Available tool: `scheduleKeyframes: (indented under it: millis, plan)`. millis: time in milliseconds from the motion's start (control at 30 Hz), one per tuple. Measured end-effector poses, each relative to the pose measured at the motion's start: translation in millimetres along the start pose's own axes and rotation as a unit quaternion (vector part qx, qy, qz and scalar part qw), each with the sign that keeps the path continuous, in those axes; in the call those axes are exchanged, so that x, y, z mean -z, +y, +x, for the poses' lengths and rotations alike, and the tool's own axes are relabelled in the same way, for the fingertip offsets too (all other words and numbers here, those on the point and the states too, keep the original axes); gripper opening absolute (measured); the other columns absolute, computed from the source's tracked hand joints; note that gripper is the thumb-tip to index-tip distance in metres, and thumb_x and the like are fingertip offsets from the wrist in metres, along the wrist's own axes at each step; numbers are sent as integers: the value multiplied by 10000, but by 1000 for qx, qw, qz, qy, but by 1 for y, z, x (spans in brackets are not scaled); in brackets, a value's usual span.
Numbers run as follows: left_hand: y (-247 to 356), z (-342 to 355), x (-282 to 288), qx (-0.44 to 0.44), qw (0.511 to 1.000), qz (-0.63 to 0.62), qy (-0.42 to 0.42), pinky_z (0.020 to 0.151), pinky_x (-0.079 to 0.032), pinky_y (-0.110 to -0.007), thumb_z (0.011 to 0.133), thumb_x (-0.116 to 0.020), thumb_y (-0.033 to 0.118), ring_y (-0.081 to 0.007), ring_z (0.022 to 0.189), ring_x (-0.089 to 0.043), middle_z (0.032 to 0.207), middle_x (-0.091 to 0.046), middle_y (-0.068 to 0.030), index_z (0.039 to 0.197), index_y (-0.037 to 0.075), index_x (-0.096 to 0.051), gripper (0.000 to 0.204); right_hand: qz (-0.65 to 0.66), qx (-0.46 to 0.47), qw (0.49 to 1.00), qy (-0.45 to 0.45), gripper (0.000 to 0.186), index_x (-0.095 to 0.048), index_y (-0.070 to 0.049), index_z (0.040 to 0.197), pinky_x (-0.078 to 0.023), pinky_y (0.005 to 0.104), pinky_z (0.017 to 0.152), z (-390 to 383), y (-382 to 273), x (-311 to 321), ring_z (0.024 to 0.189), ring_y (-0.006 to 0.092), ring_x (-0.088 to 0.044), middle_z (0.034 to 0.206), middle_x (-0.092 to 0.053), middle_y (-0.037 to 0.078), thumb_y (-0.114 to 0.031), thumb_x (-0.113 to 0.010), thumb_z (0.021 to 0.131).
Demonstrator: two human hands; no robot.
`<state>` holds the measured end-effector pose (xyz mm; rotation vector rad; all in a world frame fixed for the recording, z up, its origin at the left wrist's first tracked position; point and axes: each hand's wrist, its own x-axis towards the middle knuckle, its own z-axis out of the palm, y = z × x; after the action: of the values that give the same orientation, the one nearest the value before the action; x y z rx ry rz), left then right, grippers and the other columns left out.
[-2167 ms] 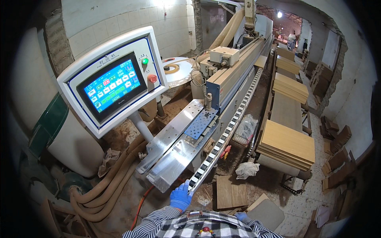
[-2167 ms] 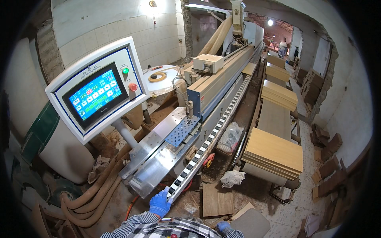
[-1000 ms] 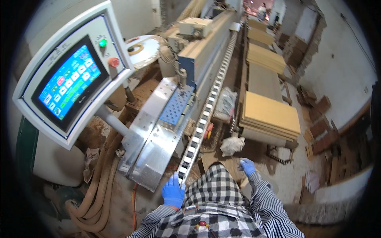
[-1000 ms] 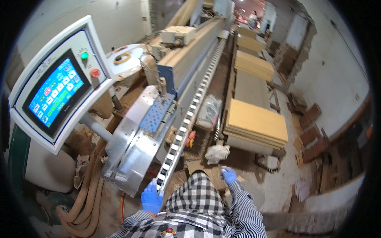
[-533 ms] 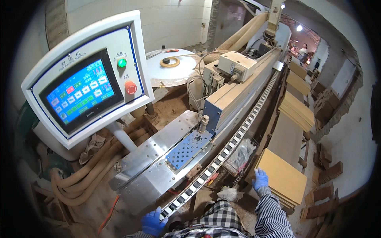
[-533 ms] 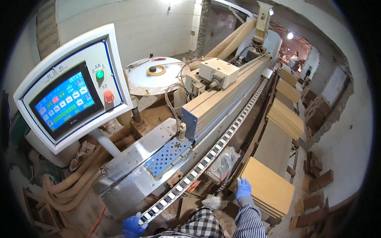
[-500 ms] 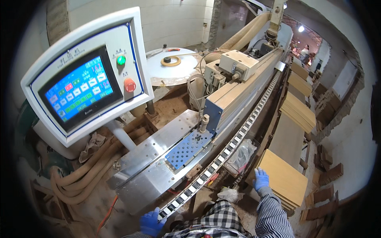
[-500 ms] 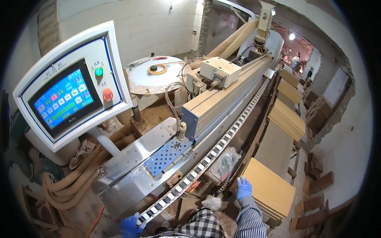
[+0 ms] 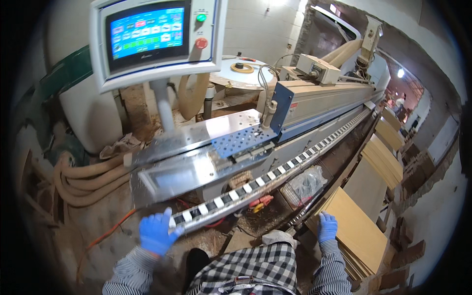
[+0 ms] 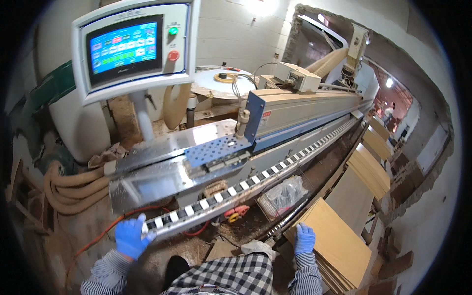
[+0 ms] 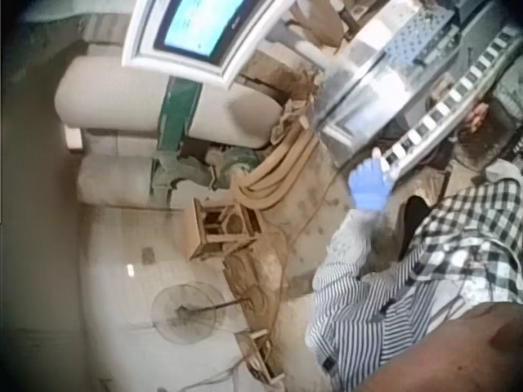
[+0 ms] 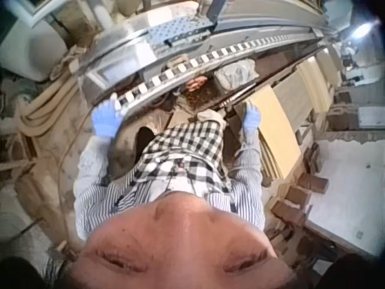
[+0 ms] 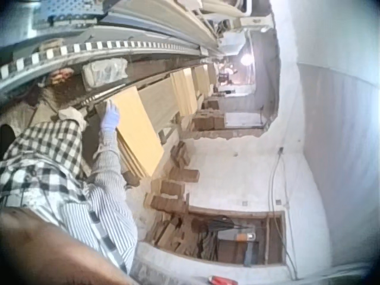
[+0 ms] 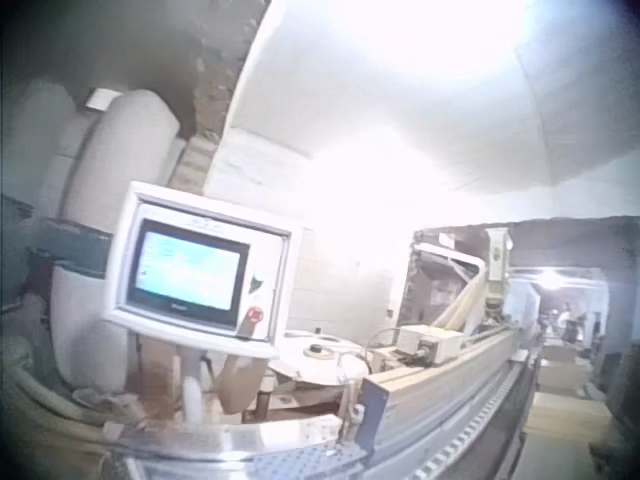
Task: The person operates a CNC woodworking machine, placing rectangular wooden boards onto the conveyor and adjusting machine components with pliers. The person also handles a coiled yellow cable on a circular table and uses a utility knife to cut it.
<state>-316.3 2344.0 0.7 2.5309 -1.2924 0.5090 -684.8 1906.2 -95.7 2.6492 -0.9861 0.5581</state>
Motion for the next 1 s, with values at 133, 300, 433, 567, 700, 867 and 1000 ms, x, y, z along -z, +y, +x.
scheduleKeyframes:
  millis: [133,300,433,567,700,867,1000]
  plan:
    - [-2,2,-17,-6,998,43,49,659,-388,-395,749,-611,580,-245,682,-509,774,-535,-68,1139,93,-575,626,-20,15,999,37,253,-611,-116,1050,-461,422,817,-48,-8,15,953,284,-577,1097,-624,80,-149,-595,800]
    - [-4,-2,-17,75,993,26,90,677,-462,-402,851,-550,501,-271,711,-608,756,-627,-112,986,105,-659,432,126,25,987,98,174,-614,-95,962,-423,428,870,-98,-88,95,941,324,-567,1019,-635,113,-183,-610,812]
    - [-1,-2,-18,87,986,22,143,666,-476,-418,865,-554,417,-290,705,-624,751,-649,-121,921,93,-673,350,563,-544,620,-44,397,-610,-107,821,-425,290,479,-151,-41,55,528,176,-556,685,-626,43,-501,-580,860]
    - [1,-5,-16,93,985,13,143,666,-475,-422,868,-552,391,-295,705,-621,754,-649,-122,913,94,-674,324,750,-578,281,157,448,-547,-128,806,-325,231,378,-160,24,49,434,129,-394,589,-462,-21,-573,-592,839]
    - [7,1,-22,95,981,-13,170,657,-470,-423,868,-555,365,-295,696,-616,752,-646,-117,900,101,-670,289,722,-555,343,228,355,-543,-127,974,-376,228,400,-167,53,11,497,135,-466,679,-511,10,-438,-650,842]
    - [-6,-7,-31,96,973,7,209,656,-441,-405,850,-591,354,-259,679,-591,712,-621,-87,924,105,-664,269,811,-494,288,125,319,-571,-167,1028,-412,297,437,-183,-9,46,546,173,-508,744,-588,28,-408,-656,836]
    - [-5,-4,-29,109,976,6,190,668,-441,-397,854,-584,349,-253,692,-590,725,-618,-83,936,112,-667,265,765,-516,308,229,462,-561,-124,1131,-482,303,616,-222,28,40,863,188,-607,1049,-633,27,-408,-693,791]
